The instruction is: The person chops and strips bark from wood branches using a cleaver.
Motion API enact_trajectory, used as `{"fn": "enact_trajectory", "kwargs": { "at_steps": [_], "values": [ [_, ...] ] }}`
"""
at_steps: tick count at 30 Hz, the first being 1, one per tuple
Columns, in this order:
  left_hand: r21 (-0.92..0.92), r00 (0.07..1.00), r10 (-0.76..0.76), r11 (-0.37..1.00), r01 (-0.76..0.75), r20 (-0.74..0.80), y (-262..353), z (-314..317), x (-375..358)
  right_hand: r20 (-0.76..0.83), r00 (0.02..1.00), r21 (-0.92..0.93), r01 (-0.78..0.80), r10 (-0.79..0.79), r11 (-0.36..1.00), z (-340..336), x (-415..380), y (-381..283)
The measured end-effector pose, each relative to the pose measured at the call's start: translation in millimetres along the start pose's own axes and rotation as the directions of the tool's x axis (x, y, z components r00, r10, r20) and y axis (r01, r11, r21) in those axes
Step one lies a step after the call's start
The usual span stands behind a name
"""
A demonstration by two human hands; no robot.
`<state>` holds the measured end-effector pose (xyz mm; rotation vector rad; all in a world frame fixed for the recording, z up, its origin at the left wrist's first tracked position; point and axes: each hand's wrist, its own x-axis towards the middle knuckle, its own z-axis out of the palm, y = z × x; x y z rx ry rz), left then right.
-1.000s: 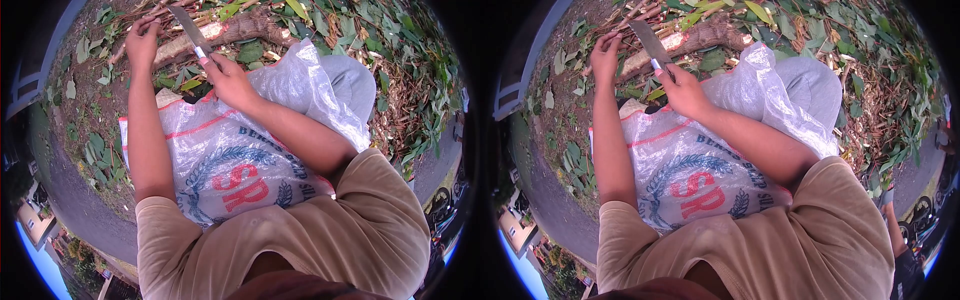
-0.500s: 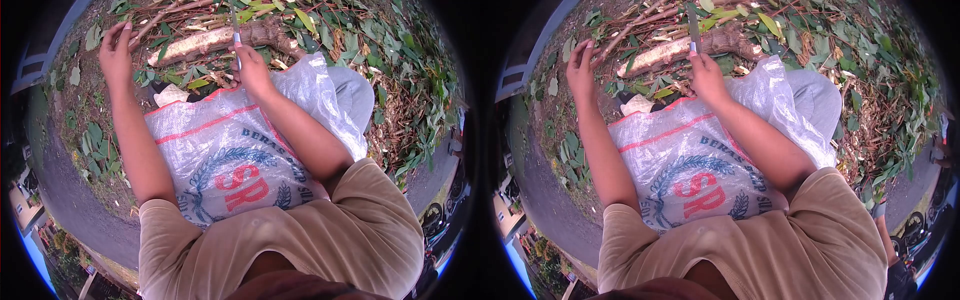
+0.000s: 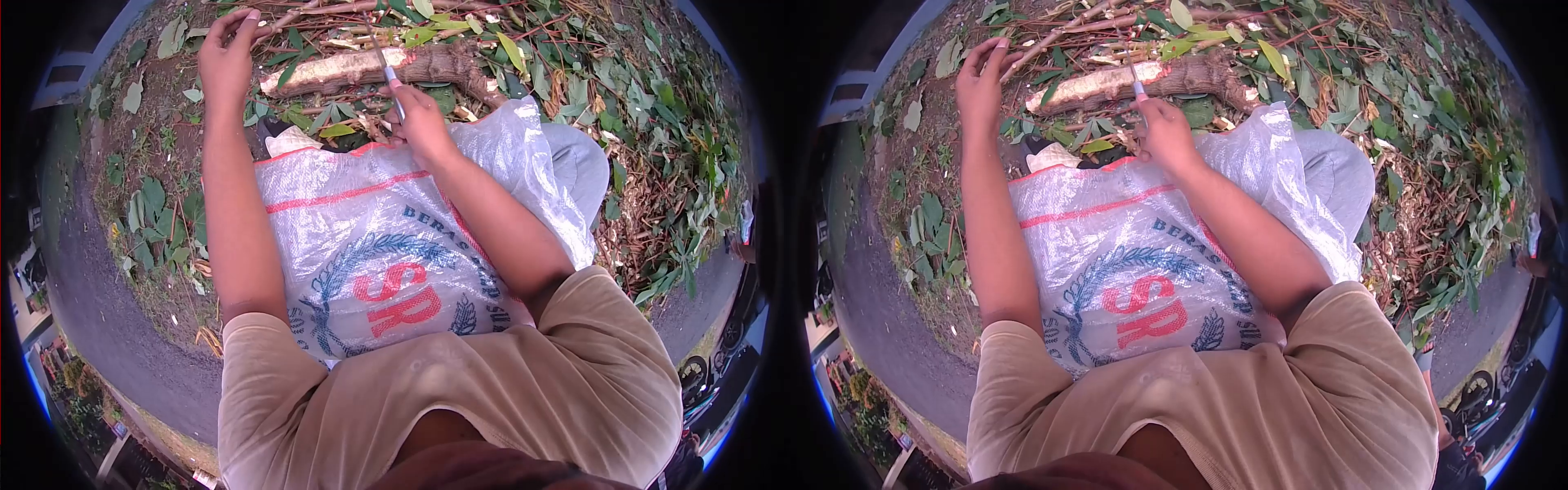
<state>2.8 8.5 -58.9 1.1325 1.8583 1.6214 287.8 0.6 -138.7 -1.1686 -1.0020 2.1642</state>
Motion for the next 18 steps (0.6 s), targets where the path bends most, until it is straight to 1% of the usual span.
{"fn": "enact_trajectory", "kwargs": {
  "at_steps": [1, 2, 3, 4, 5, 6, 7, 8, 9, 11, 12, 14, 16, 17, 18],
  "values": [
    [-0.054, 1.000, -0.004, 0.999, 0.004, 0.005, -4.7, -0.3, 4.0, -0.091, 0.996, 0.097, 0.026, -0.018, 0.995, -5.0, 1.4, -3.5],
    [-0.057, 1.000, -0.004, 0.998, 0.003, -0.015, -6.2, -0.6, 5.6, -0.176, 0.984, 0.184, 0.058, -0.025, 0.981, -8.6, 3.2, -7.1],
    [-0.019, 1.000, -0.011, 1.000, 0.011, 0.013, -6.5, -1.3, 5.1, -0.199, 0.979, 0.220, 0.091, -0.046, 0.971, -10.1, 4.9, -6.4],
    [0.023, 0.999, -0.023, 0.999, 0.022, 0.037, -7.1, -4.3, 4.1, -0.169, 0.985, 0.200, 0.076, -0.042, 0.977, -9.3, 6.2, -5.1],
    [0.095, 0.997, -0.018, 0.995, 0.012, 0.071, -8.6, -7.7, 6.7, -0.215, 0.973, 0.158, 0.121, -0.086, 0.980, -7.3, 5.9, -3.3],
    [0.193, 0.994, -0.007, 0.981, -0.014, 0.112, -9.4, -10.6, 6.4, -0.260, 0.956, 0.114, 0.168, -0.134, 0.979, -6.6, 6.5, -1.8],
    [0.369, 0.992, -0.010, 0.929, -0.038, 0.127, -10.8, -12.3, 3.2, -0.246, 0.960, 0.124, 0.169, -0.135, 0.978, -7.3, 7.6, 0.2],
    [0.531, 0.989, -0.018, 0.845, -0.064, 0.147, -14.1, -14.0, 0.5, -0.228, 0.964, 0.116, 0.166, -0.136, 0.979, -7.0, 9.4, 1.7],
    [0.534, 0.991, -0.018, 0.844, -0.057, 0.133, -28.2, -16.5, 1.4, -0.219, 0.967, 0.079, 0.154, -0.133, 0.985, -6.1, 10.0, 3.4],
    [0.797, 0.966, -0.221, 0.604, 0.029, 0.132, -67.6, -12.9, 3.0, -0.209, 0.970, 0.047, 0.140, -0.127, 0.989, -3.3, 7.0, 6.5],
    [0.798, 0.968, -0.217, 0.601, 0.031, 0.126, -86.5, -10.4, 2.8, -0.184, 0.976, 0.036, 0.123, -0.115, 0.992, -1.3, 5.5, 6.1],
    [0.908, 0.919, -0.356, 0.420, -0.005, 0.170, -115.7, -3.8, 2.1, -0.154, 0.982, 0.020, 0.116, -0.111, 0.993, 1.9, 3.9, 4.4],
    [0.901, 0.930, -0.340, 0.434, 0.019, 0.144, -123.4, -0.3, 2.1, -0.145, 0.983, -0.046, 0.105, -0.110, 0.993, 2.5, 2.9, 5.4],
    [0.895, 0.935, -0.332, 0.445, 0.040, 0.123, -125.9, 3.0, 3.2, -0.149, 0.984, -0.026, 0.096, -0.099, 0.995, 3.1, 1.8, 3.9],
    [0.894, 0.936, -0.327, 0.448, 0.029, 0.133, -128.4, 4.9, 4.4, -0.157, 0.982, -0.022, 0.103, -0.105, 0.994, 2.0, 1.8, 2.7]
  ]
}}
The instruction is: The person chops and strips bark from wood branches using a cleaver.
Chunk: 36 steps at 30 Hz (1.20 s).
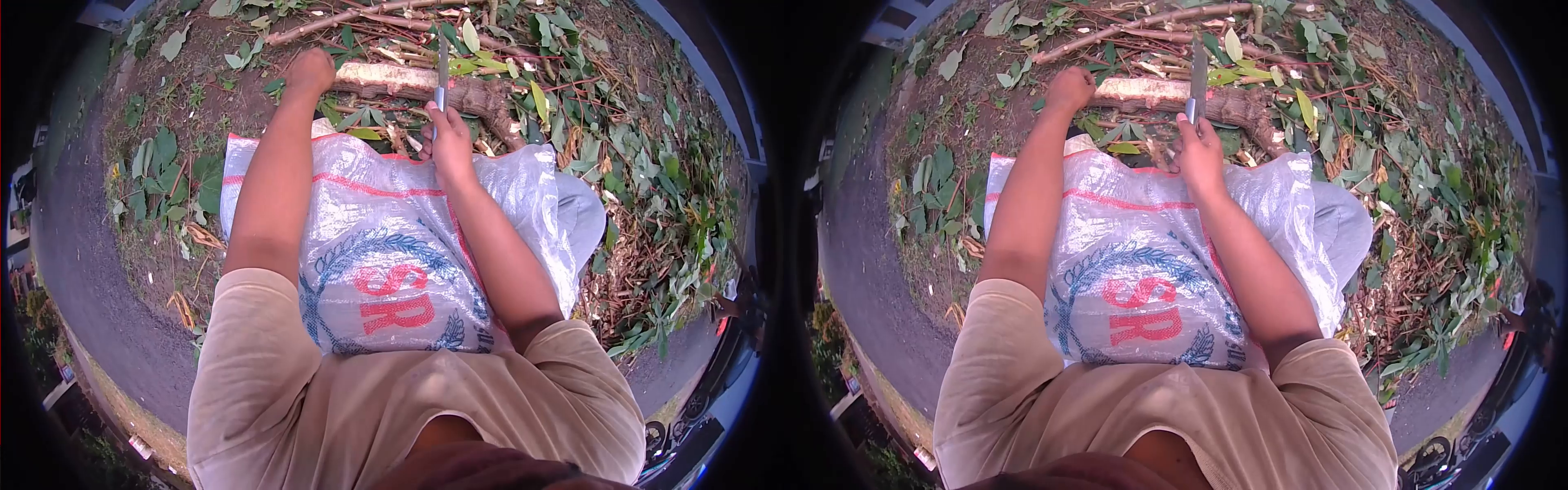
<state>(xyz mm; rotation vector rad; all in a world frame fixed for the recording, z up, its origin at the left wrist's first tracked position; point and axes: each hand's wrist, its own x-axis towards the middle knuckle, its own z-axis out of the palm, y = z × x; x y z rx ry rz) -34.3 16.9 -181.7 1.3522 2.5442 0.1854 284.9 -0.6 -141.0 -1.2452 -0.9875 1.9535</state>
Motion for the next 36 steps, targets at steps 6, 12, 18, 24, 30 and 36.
{"fn": "enact_trajectory", "kwargs": {
  "at_steps": [6, 12, 18, 24, 30, 36],
  "values": [
    [-0.004, 0.991, 0.094, 0.996, -0.095, -0.098, 8.2, 8.6, -4.3, 0.021, 1.000, 0.090, -0.021, 0.019, 0.996, -2.5, 2.5, 1.9],
    [0.057, 0.994, 0.090, 0.994, -0.094, 0.067, 31.0, 8.2, -11.3, 0.022, 0.999, 0.125, -0.051, 0.048, 0.991, -3.4, 0.4, -0.9],
    [-0.040, 0.997, 0.061, 0.997, -0.063, -0.041, 24.4, 22.7, -1.1, 0.007, 0.999, 0.132, -0.044, 0.044, 0.990, -2.1, -1.5, -4.3],
    [-0.273, 0.965, 0.175, 0.935, -0.225, -0.195, 56.5, -52.5, -21.8, -0.022, 1.000, 0.225, -0.015, 0.021, 0.974, -2.8, -1.1, -3.3],
    [-0.511, 0.943, 0.282, 0.793, -0.332, -0.176, 77.5, -45.5, -42.9, -0.037, 0.989, 0.208, 0.149, -0.144, 0.967, 3.2, -12.6, -17.3],
    [-0.300, 0.879, 0.473, 0.833, -0.466, -0.052, 64.6, -21.5, -24.3, 0.039, 0.996, 0.229, 0.073, -0.084, 0.971, 1.8, -13.8, -17.8]
  ]
}}
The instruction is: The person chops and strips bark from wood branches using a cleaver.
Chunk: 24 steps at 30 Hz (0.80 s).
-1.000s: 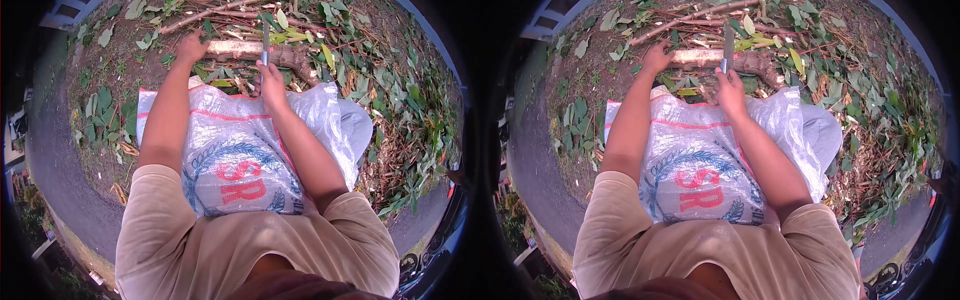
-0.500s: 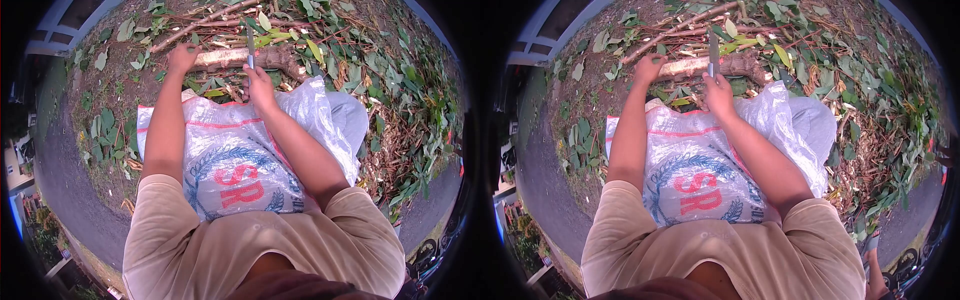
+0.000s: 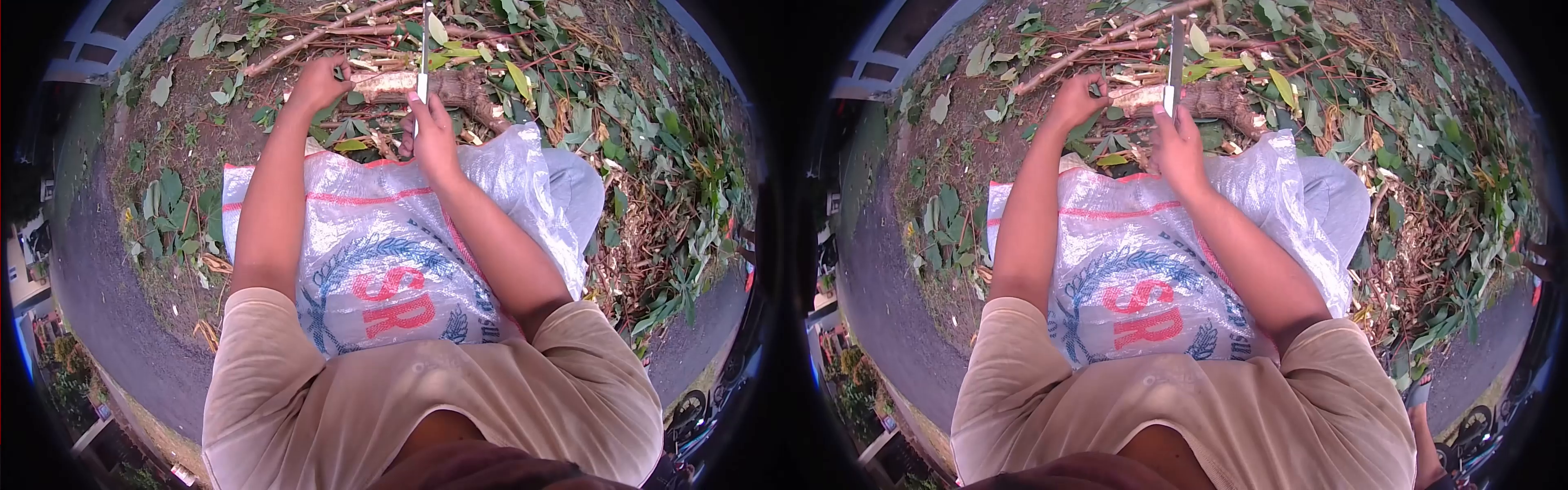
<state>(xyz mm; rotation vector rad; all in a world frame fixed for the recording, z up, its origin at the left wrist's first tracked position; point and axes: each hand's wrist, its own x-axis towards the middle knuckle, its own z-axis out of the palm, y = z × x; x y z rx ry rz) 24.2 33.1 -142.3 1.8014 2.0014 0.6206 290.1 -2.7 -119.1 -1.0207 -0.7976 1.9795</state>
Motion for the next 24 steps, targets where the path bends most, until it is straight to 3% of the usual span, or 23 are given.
{"fn": "enact_trajectory", "kwargs": {
  "at_steps": [1, 3, 5, 7, 9, 11, 14, 18, 20, 22, 24],
  "values": [
    [-0.018, 0.999, -0.034, 0.999, 0.034, 0.030, -4.7, 0.6, 1.3, -0.003, 1.000, 0.000, 0.002, -0.002, 1.000, -3.3, 2.6, 1.3],
    [-0.021, 0.998, -0.028, 0.999, 0.029, 0.055, -8.0, -2.6, 0.7, 0.013, 0.974, 0.028, -0.227, 0.227, 0.973, -6.6, 7.1, 1.2],
    [-0.026, 0.997, -0.026, 0.999, 0.028, 0.079, -5.6, -5.6, -0.2, 0.018, 0.977, 0.045, -0.213, 0.212, 0.976, -6.3, 4.6, -3.3],
    [-0.311, 0.987, -0.056, 0.945, 0.100, 0.148, 5.7, -16.0, -4.1, 0.029, 0.978, 0.055, -0.209, 0.207, 0.976, -1.8, -2.2, -11.7],
    [-0.222, 0.992, -0.001, 0.975, 0.029, 0.126, 2.9, -17.2, -4.6, 0.052, 0.999, 0.014, 0.015, -0.015, 1.000, 1.6, -10.7, -19.7],
    [-0.074, 0.985, 0.070, 0.995, -0.059, 0.158, 10.0, -21.5, -7.5, 0.065, 0.995, -0.009, 0.076, -0.075, 0.997, 5.8, -17.9, -32.3],
    [-0.222, 0.980, 0.132, 0.970, -0.097, 0.151, 11.4, -20.4, -6.9, 0.098, 0.979, -0.043, 0.185, -0.181, 0.982, 3.1, -16.5, -33.0],
    [-0.225, 0.967, -0.005, 0.972, 0.064, 0.253, 12.6, -28.7, -8.9, 0.052, 0.997, -0.065, 0.057, -0.053, 0.996, -0.1, -8.0, -15.0],
    [-0.081, 0.945, 0.211, 0.977, -0.196, 0.250, -15.5, -10.5, -7.4, 0.050, 0.929, 0.198, -0.369, 0.367, 0.908, -8.0, 3.0, -4.1],
    [-0.010, 0.955, 0.182, 0.983, -0.184, 0.236, -20.0, -2.4, -6.5, 0.045, 0.946, 0.195, -0.324, 0.322, 0.926, -5.0, 0.1, -8.3],
    [-0.274, 0.987, -0.027, 0.959, 0.070, 0.159, -12.0, 4.3, -7.5, 0.033, 0.968, 0.173, -0.250, 0.248, 0.953, -2.7, -4.8, -10.6]
  ]
}}
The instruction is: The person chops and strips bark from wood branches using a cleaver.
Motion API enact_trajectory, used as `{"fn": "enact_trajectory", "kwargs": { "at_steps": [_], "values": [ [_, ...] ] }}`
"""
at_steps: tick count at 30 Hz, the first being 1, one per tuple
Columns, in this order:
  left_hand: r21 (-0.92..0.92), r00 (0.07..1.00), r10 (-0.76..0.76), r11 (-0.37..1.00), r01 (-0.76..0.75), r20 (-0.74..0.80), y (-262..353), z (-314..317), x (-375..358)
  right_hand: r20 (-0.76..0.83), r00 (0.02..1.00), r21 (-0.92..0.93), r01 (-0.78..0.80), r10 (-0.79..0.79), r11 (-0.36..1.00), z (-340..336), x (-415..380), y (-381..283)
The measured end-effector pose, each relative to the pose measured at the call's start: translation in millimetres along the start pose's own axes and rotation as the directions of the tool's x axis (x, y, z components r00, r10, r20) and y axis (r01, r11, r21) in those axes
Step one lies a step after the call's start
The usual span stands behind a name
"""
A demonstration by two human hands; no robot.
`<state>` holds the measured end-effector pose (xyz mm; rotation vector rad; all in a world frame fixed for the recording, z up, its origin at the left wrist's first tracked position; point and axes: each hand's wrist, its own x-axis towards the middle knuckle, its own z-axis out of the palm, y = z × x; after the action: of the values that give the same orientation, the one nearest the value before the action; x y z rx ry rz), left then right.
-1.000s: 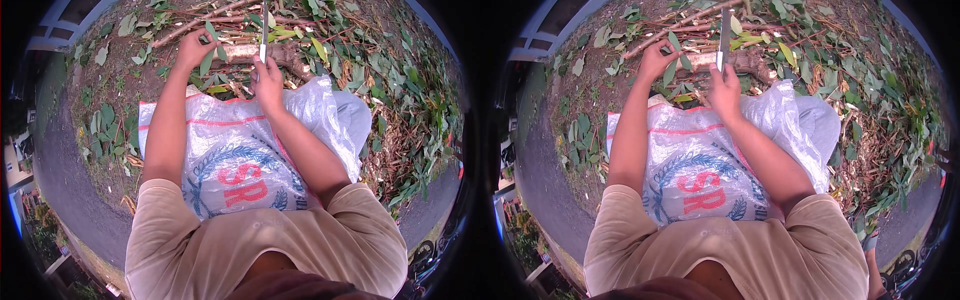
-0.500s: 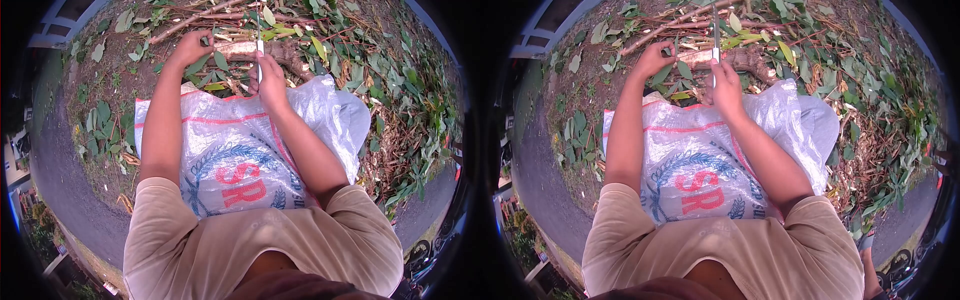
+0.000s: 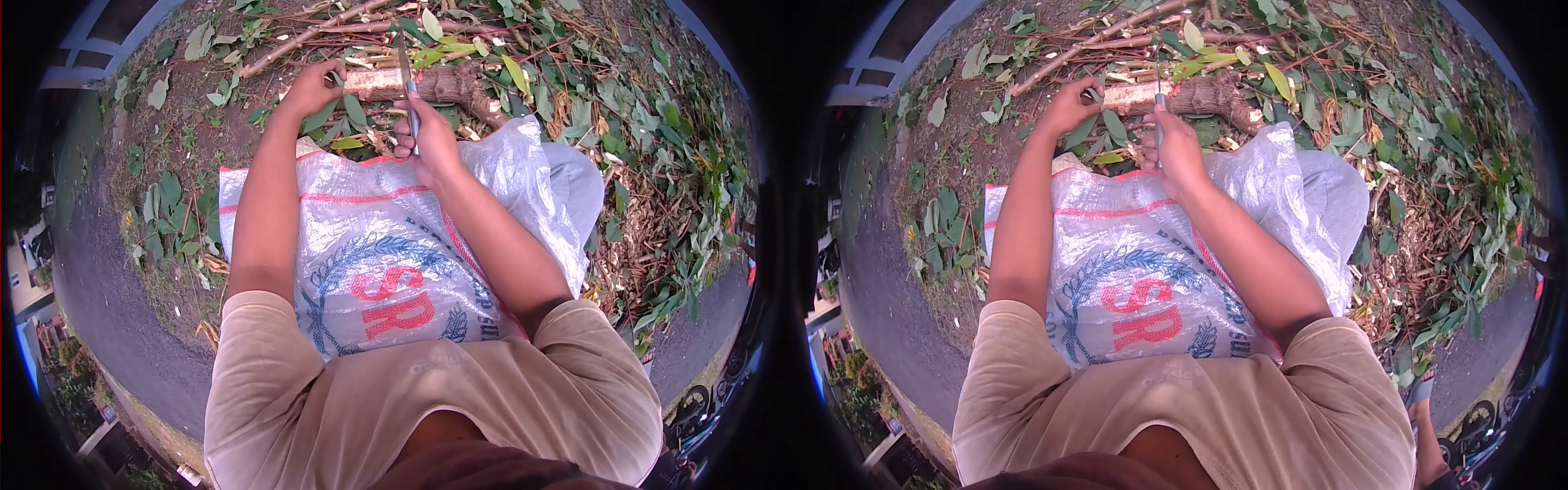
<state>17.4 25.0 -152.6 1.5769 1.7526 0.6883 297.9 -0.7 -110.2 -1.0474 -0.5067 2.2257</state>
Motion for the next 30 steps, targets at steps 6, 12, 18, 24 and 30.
{"fn": "enact_trajectory", "kwargs": {
  "at_steps": [6, 12, 18, 24, 30],
  "values": [
    [0.274, 0.999, -0.020, 0.961, 0.029, -0.036, -13.3, -0.8, 9.2, 0.085, 0.926, -0.189, 0.378, -0.368, 0.907, 4.6, -6.6, 4.3],
    [0.216, 0.968, -0.170, 0.954, 0.209, -0.187, -31.4, 0.7, 14.6, 0.085, 0.957, -0.159, 0.287, -0.276, 0.945, 6.6, -13.9, 5.0],
    [0.257, 0.920, -0.316, 0.892, 0.372, -0.233, -30.9, 5.3, 18.2, 0.094, 0.963, -0.112, 0.263, -0.254, 0.958, 16.6, -23.0, 22.6],
    [0.180, 0.862, -0.439, 0.854, 0.488, -0.251, -41.4, 10.9, 26.2, -0.015, 0.998, -0.221, 0.053, -0.058, 0.974, -0.3, 4.9, 48.3],
    [-0.074, 0.873, -0.407, 0.912, 0.403, -0.270, -65.4, 17.7, 34.2, 0.171, 0.903, -0.242, 0.426, -0.394, 0.872, 20.0, -23.4, 13.8]
  ]
}}
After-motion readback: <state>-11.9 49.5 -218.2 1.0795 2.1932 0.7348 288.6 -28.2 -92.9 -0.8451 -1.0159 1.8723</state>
